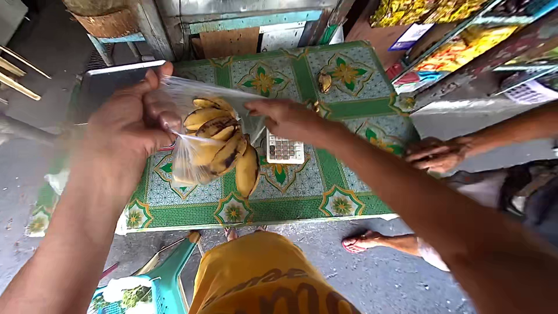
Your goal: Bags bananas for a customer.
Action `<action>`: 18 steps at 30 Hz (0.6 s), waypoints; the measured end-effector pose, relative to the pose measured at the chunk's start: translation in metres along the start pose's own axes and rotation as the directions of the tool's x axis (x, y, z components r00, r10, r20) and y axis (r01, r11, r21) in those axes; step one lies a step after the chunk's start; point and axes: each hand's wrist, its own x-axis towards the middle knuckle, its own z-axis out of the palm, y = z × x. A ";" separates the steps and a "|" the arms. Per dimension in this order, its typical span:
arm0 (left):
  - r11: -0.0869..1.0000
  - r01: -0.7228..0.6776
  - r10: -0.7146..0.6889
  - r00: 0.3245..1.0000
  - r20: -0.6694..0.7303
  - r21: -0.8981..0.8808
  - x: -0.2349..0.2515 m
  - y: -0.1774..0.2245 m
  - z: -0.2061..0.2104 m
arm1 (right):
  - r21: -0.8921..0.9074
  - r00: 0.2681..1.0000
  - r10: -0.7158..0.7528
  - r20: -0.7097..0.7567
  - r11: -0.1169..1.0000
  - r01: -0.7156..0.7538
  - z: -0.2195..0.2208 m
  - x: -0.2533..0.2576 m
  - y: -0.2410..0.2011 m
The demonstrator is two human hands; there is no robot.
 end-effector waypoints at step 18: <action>1.000 0.007 -0.010 0.957 0.290 0.010 -0.020 0.000 0.044 | 0.116 0.632 -0.139 -0.762 0.932 0.344 0.056 -0.090 -0.010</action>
